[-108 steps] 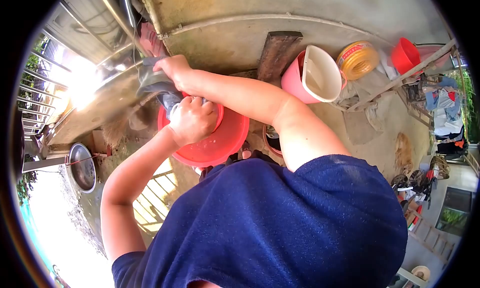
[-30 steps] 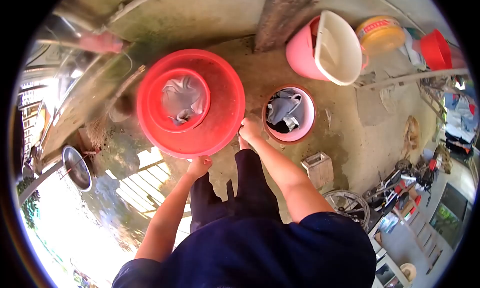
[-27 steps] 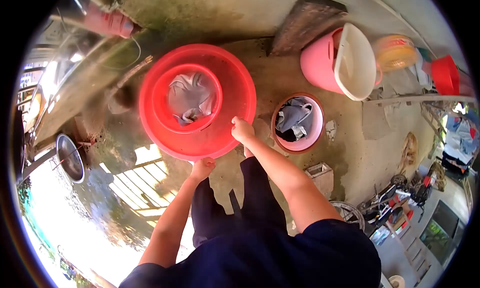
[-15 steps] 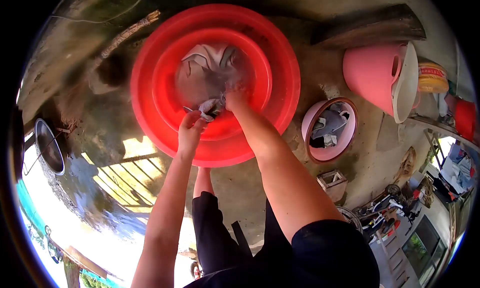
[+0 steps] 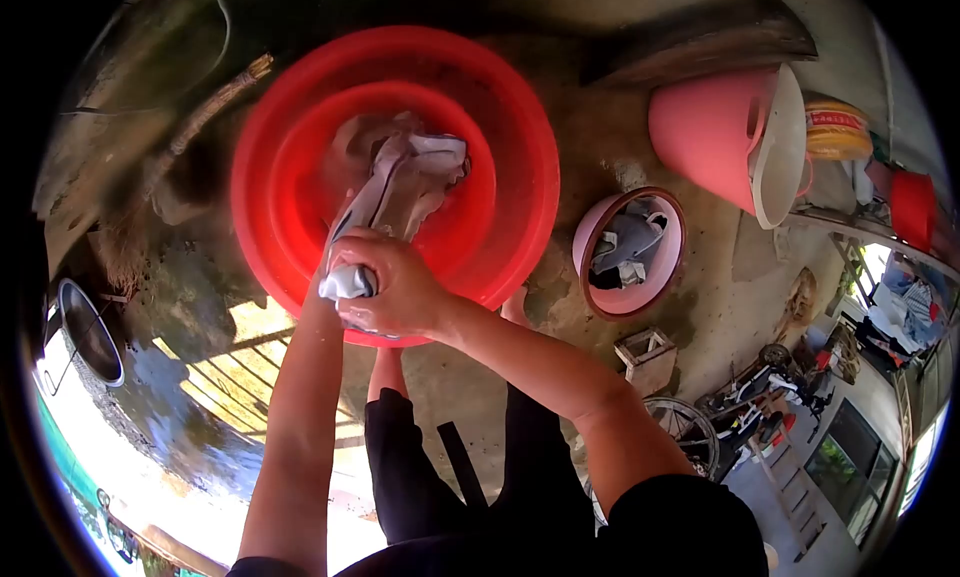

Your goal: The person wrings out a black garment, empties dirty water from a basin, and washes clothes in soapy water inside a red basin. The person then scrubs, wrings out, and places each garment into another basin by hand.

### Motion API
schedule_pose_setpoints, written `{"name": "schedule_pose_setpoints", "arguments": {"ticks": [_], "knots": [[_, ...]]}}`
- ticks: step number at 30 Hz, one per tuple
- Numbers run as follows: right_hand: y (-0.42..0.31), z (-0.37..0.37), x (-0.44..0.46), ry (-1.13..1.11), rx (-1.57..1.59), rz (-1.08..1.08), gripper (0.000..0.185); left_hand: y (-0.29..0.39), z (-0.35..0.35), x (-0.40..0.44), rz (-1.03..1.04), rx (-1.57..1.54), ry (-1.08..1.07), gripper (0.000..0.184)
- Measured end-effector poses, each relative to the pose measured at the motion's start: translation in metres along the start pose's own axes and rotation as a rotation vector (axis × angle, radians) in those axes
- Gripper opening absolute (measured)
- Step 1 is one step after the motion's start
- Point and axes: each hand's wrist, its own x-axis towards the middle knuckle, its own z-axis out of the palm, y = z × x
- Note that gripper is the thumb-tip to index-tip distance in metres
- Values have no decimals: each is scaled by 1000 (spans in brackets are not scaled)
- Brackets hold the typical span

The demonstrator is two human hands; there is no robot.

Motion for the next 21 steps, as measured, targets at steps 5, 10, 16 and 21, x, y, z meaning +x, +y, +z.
{"name": "schedule_pose_setpoints", "arguments": {"ticks": [5,10,16,21], "knots": [[-26,31,-2,1,-335,-160,24,-18,23,-55,220,6,-119,34],[35,-5,39,196,-672,-371,21,-27,21,-59,456,3,-227,34],[89,-119,59,124,-1262,-141,22,-34,51,-71,894,627,704,59],[108,-114,60,80,-1381,-82,48,-21,-51,25,646,1699,747,82]]}}
